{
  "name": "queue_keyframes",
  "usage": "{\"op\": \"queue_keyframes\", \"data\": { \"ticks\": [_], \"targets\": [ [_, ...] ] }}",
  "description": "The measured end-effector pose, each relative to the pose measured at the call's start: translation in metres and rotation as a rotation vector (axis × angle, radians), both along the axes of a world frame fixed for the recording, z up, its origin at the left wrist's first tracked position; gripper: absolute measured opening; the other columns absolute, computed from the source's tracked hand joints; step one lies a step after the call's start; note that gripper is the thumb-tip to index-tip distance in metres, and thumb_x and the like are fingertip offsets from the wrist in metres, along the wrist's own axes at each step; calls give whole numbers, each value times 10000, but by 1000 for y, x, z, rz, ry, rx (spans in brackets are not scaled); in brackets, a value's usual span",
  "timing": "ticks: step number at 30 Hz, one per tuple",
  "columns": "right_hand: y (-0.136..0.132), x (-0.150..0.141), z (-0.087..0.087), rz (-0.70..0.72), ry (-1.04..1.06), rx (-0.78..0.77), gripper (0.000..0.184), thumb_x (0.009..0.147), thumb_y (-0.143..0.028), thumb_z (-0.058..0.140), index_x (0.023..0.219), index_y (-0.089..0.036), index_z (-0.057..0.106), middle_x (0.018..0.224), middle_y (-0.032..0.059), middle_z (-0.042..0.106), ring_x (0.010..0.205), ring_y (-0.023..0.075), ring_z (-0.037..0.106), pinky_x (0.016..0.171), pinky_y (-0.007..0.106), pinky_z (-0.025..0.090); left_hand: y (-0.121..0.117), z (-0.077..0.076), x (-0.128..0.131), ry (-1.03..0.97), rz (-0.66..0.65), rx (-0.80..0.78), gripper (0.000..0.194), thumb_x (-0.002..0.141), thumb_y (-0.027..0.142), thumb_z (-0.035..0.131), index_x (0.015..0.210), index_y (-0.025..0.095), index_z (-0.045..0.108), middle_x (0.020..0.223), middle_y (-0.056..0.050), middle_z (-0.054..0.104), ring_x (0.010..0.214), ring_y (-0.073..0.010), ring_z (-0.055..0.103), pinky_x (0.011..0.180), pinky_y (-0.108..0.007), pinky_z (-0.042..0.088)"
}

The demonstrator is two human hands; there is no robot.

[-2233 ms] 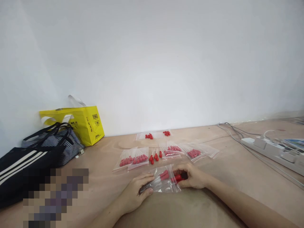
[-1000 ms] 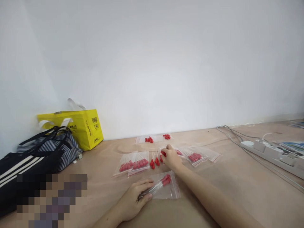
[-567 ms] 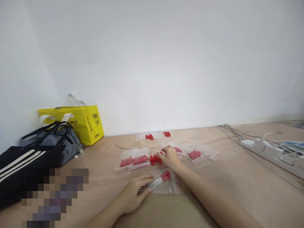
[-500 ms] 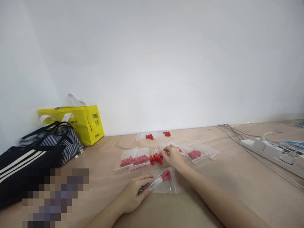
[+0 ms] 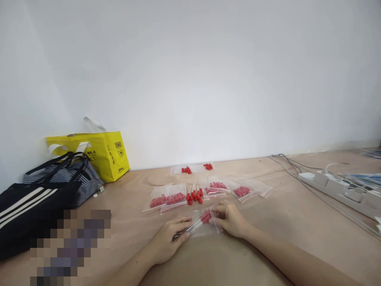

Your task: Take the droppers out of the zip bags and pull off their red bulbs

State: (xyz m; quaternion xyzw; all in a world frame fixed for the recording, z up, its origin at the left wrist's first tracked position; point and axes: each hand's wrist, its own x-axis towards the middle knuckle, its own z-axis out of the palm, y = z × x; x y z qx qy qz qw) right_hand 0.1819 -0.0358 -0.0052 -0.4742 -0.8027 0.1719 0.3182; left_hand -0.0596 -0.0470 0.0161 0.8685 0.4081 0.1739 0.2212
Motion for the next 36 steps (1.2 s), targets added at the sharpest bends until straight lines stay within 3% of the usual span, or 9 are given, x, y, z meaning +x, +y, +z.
{"op": "queue_keyframes", "data": {
  "ticks": [5, 10, 16, 19, 21, 25, 36],
  "targets": [
    [7, -7, -3, -20, -72, 5, 212, 671, -378, 607, 785, -201, 640, 715, 12, 541, 717, 159, 478, 659, 256, 342, 0, 1, 0, 18, -11, 5, 319, 820, 350, 441, 1113, 287, 551, 1230, -8, 509, 1122, -194, 458, 961, -353, 347],
    [7, -2, -3, -1, 19, -29, 295, 578, -422, 679, 704, -174, 583, 684, -1, 546, 698, 154, 479, 626, 246, 341, 0, 0, 0, 25, 6, -3, 334, 814, 360, 445, 1119, 270, 549, 1248, -14, 490, 1143, -194, 439, 979, -357, 330],
    [1, -2, 0, 134, 18, -31, 265, 576, -373, 689, 763, -201, 612, 787, -1, 598, 795, 172, 498, 754, 300, 339, 1, -3, 0, 5, 7, 10, 344, 811, 362, 451, 1130, 268, 539, 1245, -14, 493, 1153, -189, 429, 986, -356, 322],
    [0, -2, 0, 149, 27, -68, 199, 573, -333, 683, 658, -176, 594, 703, -6, 578, 713, 152, 494, 684, 273, 359, 2, -3, -1, 15, 4, 10, 345, 811, 362, 451, 1130, 263, 539, 1243, -20, 495, 1145, -189, 438, 982, -353, 327],
    [2, 1, -2, 164, 132, -171, 160, 586, -280, 662, 647, -164, 570, 616, -26, 542, 599, 115, 475, 581, 232, 365, 2, -3, -1, 23, 6, 5, 342, 812, 364, 450, 1128, 269, 541, 1242, -19, 496, 1145, -191, 439, 983, -356, 325],
    [9, 19, -3, 161, 393, -343, 157, 583, -224, 652, 685, -160, 552, 576, -38, 532, 508, 81, 456, 479, 195, 344, 3, -4, -5, 24, 13, 4, 342, 810, 371, 453, 1131, 285, 535, 1250, -12, 488, 1150, -197, 433, 985, -363, 321],
    [30, 82, 10, 21, 637, -328, 285, 546, -356, 719, 697, -149, 596, 618, 11, 633, 523, 99, 531, 498, 219, 400, 4, 0, -12, 75, 16, 3, 385, 774, 383, 493, 1144, 278, 526, 1266, -31, 469, 1157, -217, 425, 982, -390, 319]
  ]
}}
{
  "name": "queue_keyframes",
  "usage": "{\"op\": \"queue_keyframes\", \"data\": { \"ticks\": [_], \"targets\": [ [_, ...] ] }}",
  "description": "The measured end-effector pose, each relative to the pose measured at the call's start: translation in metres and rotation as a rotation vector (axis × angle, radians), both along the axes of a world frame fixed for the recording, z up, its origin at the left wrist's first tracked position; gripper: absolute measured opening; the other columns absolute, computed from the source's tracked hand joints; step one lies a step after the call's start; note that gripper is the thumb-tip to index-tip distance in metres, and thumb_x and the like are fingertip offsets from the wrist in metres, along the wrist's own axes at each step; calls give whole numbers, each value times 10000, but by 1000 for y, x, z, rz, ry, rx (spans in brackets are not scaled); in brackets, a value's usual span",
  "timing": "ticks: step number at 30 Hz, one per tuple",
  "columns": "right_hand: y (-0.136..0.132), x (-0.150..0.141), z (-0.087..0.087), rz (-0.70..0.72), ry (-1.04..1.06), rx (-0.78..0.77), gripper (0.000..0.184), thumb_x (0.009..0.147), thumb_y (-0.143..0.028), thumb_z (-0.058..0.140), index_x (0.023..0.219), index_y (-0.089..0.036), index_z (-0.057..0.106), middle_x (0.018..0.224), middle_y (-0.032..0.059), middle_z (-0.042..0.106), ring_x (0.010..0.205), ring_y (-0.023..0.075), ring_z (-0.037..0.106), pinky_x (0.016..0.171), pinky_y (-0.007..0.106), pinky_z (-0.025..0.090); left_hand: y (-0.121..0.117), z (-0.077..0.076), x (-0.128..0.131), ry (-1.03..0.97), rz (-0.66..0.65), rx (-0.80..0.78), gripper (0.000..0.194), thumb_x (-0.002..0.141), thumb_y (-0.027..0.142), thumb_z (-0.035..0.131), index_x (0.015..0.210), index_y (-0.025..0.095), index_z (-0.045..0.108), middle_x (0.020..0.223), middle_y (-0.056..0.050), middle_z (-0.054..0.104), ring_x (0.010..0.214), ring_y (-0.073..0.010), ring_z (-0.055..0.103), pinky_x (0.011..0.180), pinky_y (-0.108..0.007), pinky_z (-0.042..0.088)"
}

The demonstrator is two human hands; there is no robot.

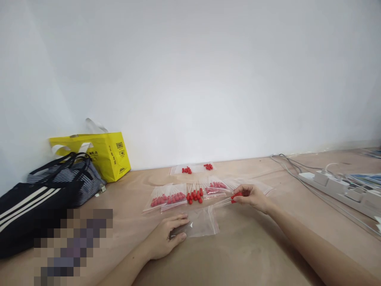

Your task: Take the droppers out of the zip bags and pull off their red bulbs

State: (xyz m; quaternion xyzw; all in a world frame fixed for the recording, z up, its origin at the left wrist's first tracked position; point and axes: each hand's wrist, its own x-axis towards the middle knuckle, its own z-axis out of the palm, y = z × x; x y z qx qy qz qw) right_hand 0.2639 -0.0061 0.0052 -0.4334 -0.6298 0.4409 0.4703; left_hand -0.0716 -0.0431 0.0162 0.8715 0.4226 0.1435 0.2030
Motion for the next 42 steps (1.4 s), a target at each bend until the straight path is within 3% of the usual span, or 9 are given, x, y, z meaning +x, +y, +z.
{"op": "queue_keyframes", "data": {
  "ticks": [6, 10, 16, 20, 27, 30, 33, 39, 42],
  "targets": [
    [16, -19, 5, -277, 87, 197, 319, 594, -427, 662, 714, -150, 558, 612, 28, 618, 531, 137, 553, 502, 258, 427, -2, 1, 0, 11, -7, 0, 433, 760, 404, 509, 1173, 276, 496, 1298, -37, 429, 1178, -230, 398, 987, -412, 308],
    [34, -62, 1, -523, -234, 453, 228, 736, -370, 511, 772, -153, 570, 730, 62, 618, 660, 156, 571, 610, 278, 459, -2, 2, 1, -2, -26, 0, 389, 817, 424, 418, 1172, 285, 495, 1294, -22, 436, 1184, -212, 392, 995, -404, 300],
    [49, -111, -9, -449, -444, 491, 137, 727, -178, 469, 730, -169, 605, 761, 54, 586, 698, 151, 546, 678, 263, 414, 0, 1, 1, -25, -22, 8, 351, 848, 384, 373, 1157, 291, 510, 1272, -9, 463, 1170, -196, 410, 995, -391, 306],
    [47, -121, -11, -413, -528, 472, 109, 704, -242, 543, 721, -161, 614, 690, 41, 576, 648, 148, 532, 630, 245, 389, 1, -1, 0, -8, -28, 18, 358, 827, 367, 416, 1162, 280, 507, 1272, -22, 463, 1164, -202, 418, 985, -393, 320],
    [15, -101, -4, -462, -653, 353, 307, 789, -426, 439, 692, -184, 602, 692, 34, 611, 666, 151, 542, 596, 243, 346, -1, 1, -1, 9, -49, 32, 395, 793, 378, 467, 1176, 287, 490, 1292, -26, 438, 1180, -216, 396, 988, -413, 309],
    [-4, -88, -7, -385, -722, 277, 324, 700, -497, 525, 662, -181, 590, 698, 43, 605, 701, 179, 535, 605, 262, 354, -1, 1, -2, 20, -66, 27, 414, 788, 381, 474, 1191, 287, 474, 1302, -28, 425, 1186, -221, 387, 990, -419, 304],
    [-20, -85, -13, -259, -730, 236, 252, 609, -427, 633, 609, -182, 575, 725, 42, 594, 758, 193, 521, 636, 267, 368, 1, -3, -3, 23, -84, 33, 418, 798, 390, 460, 1204, 291, 458, 1311, -25, 413, 1197, -221, 371, 999, -415, 292],
    [-27, -86, -19, -144, -542, 259, 123, 711, -268, 536, 627, -179, 525, 616, 0, 571, 584, 123, 494, 536, 222, 351, 4, -10, -5, -38, -92, 70, 442, 791, 418, 471, 1219, 314, 432, 1315, -7, 409, 1197, -225, 368, 1001, -409, 295],
    [-14, -61, -14, -265, -390, 324, 178, 742, -330, 479, 652, -180, 511, 634, 15, 590, 591, 129, 521, 546, 224, 385, 4, -9, -6, -38, -42, 95, 477, 796, 432, 460, 1252, 317, 382, 1340, -9, 371, 1213, -231, 338, 1010, -420, 274]
  ]
}}
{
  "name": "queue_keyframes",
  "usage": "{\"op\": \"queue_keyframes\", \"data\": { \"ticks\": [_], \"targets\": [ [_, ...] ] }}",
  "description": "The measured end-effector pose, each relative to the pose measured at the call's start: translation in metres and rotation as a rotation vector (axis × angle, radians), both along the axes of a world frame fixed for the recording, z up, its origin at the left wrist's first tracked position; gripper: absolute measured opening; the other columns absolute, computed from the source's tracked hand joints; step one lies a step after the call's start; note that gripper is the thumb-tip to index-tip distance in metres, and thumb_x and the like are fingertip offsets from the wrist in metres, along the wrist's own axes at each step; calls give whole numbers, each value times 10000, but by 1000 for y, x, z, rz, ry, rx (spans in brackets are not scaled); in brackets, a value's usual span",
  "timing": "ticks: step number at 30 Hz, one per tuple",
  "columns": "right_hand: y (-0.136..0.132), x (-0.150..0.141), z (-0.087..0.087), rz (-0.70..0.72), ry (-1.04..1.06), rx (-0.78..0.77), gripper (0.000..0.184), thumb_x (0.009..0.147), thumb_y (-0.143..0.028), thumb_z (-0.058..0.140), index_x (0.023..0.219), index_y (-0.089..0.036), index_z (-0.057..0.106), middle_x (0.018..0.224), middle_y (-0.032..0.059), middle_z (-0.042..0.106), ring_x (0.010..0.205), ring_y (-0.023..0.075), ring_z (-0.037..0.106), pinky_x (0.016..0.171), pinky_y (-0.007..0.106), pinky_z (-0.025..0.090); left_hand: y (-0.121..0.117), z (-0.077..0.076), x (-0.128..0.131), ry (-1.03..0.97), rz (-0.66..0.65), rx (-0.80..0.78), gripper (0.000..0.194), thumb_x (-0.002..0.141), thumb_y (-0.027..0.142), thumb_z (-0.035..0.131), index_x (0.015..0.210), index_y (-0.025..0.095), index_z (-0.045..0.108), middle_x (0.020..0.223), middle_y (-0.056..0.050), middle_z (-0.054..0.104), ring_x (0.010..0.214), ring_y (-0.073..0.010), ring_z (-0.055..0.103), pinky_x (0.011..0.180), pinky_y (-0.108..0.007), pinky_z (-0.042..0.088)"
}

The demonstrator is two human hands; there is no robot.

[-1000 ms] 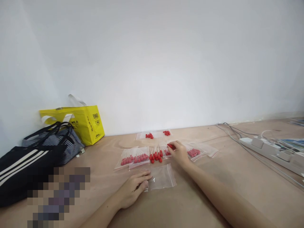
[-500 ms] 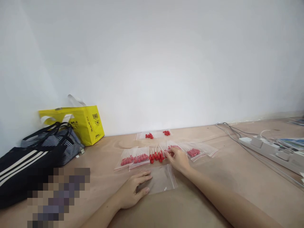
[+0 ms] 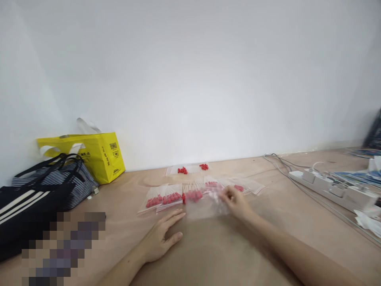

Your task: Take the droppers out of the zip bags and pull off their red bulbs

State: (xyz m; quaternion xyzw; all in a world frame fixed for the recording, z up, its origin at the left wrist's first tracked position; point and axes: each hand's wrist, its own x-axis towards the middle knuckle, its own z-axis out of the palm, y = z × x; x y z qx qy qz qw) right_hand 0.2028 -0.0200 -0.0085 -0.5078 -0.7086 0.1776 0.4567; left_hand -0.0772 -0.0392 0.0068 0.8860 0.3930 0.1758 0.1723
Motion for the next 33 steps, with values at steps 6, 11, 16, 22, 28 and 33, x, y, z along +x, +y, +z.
{"op": "queue_keyframes", "data": {
  "ticks": [6, 11, 16, 22, 28, 33],
  "targets": [
    [29, 96, 7, -749, 130, -106, 311, 727, -417, 414, 757, -149, 569, 734, 111, 639, 649, 204, 585, 562, 289, 411, -3, 3, 1, 30, 54, -33, 487, 799, 441, 447, 1262, 307, 371, 1339, -26, 369, 1199, -236, 355, 1000, -415, 289],
    [33, 133, -6, -1014, 67, -239, 287, 644, -373, 507, 819, -160, 585, 755, 152, 630, 761, 308, 576, 661, 411, 376, -5, 7, 4, 44, 69, -60, 459, 799, 436, 445, 1233, 292, 421, 1316, -31, 403, 1186, -240, 374, 997, -409, 297],
    [29, 115, 1, -822, -203, -66, 373, 678, -421, 492, 915, -138, 543, 880, 126, 601, 858, 256, 540, 748, 365, 352, -6, 8, 5, 65, 75, -67, 433, 799, 437, 440, 1206, 292, 455, 1316, -29, 404, 1188, -237, 375, 1000, -404, 295],
    [14, 71, 9, -360, -725, -5, 359, 684, -482, 511, 841, -174, 609, 873, 99, 620, 903, 270, 503, 764, 369, 334, -6, 6, 4, 82, 66, -73, 413, 810, 429, 425, 1195, 287, 468, 1327, -35, 388, 1190, -234, 371, 994, -410, 300],
    [26, 42, -4, -417, -836, -45, 170, 749, -115, 455, 792, -91, 618, 837, 165, 618, 828, 251, 565, 687, 309, 374, -6, 7, 5, 97, 71, -76, 417, 810, 418, 424, 1201, 277, 462, 1334, -40, 376, 1204, -235, 353, 1005, -416, 279],
    [32, 39, -6, -511, -751, -61, 199, 760, -12, 400, 788, -104, 574, 802, 149, 609, 689, 212, 602, 550, 251, 364, -7, 8, 5, 129, 76, -77, 421, 817, 408, 412, 1211, 265, 451, 1341, -45, 365, 1210, -231, 344, 1006, -413, 278]
  ]
}}
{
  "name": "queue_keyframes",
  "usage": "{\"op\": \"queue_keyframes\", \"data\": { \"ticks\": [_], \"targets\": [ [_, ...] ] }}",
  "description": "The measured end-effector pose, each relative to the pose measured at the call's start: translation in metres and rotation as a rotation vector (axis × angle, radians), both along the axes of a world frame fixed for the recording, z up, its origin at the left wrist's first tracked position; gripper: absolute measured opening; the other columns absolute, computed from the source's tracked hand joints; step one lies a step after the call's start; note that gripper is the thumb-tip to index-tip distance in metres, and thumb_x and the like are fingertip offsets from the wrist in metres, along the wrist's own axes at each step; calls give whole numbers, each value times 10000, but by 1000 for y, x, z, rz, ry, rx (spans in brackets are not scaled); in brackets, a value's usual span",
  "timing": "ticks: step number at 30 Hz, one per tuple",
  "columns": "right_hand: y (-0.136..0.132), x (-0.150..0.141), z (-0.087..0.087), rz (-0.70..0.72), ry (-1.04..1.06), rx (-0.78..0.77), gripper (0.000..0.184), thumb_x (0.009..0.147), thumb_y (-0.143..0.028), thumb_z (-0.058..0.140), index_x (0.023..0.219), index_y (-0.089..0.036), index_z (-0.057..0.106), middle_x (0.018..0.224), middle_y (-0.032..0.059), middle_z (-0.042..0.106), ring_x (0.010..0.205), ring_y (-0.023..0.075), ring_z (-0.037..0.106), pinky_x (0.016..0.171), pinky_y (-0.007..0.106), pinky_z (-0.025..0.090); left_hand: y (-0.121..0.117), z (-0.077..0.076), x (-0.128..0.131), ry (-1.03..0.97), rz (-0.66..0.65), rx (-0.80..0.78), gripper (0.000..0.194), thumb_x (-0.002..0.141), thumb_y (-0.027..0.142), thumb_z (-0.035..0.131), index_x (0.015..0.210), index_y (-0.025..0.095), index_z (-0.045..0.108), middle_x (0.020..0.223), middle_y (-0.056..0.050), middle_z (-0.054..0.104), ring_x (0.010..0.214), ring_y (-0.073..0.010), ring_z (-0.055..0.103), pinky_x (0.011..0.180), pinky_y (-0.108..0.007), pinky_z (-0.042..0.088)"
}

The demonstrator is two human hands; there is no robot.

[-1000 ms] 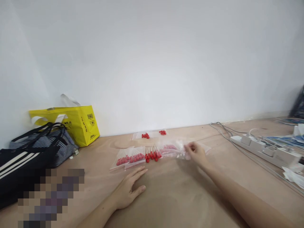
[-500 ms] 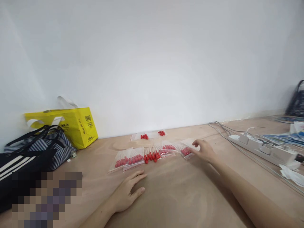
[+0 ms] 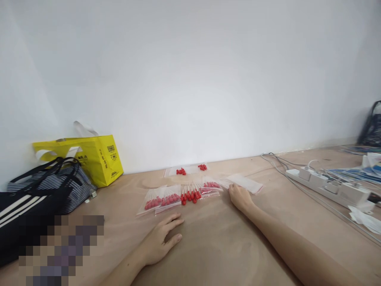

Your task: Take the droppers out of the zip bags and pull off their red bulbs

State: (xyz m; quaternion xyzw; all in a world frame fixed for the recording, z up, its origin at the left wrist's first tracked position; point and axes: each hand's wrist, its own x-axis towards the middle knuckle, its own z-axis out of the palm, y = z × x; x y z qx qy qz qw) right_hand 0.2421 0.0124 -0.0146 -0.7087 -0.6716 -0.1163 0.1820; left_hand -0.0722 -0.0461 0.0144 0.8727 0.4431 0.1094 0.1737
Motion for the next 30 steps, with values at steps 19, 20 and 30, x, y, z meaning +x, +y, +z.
{"op": "queue_keyframes", "data": {
  "ticks": [19, 20, 30],
  "targets": [
    [-57, -53, -2, 760, 554, 255, 103, 870, -240, 293, 806, -219, 371, 840, 65, 613, 823, 155, 597, 651, 248, 444, 6, -2, 5, -308, 167, 219, 315, 843, 340, 328, 1043, 193, 522, 1088, -61, 583, 1023, -205, 517, 887, -368, 402],
    [-60, -57, -4, 801, 496, 219, 112, 872, -233, 288, 811, -215, 380, 820, 60, 611, 829, 156, 594, 651, 244, 440, 6, -1, 6, -349, 196, 248, 301, 842, 339, 318, 994, 190, 530, 1051, -59, 598, 994, -204, 533, 864, -362, 417],
    [-66, -68, 6, 889, 246, 110, 199, 793, -392, 496, 753, -205, 550, 755, 13, 620, 709, 148, 541, 692, 289, 357, -5, 0, 14, -205, 4, 138, 395, 781, 367, 475, 1145, 213, 468, 1189, -62, 528, 1091, -212, 471, 937, -365, 366]
  ]
}}
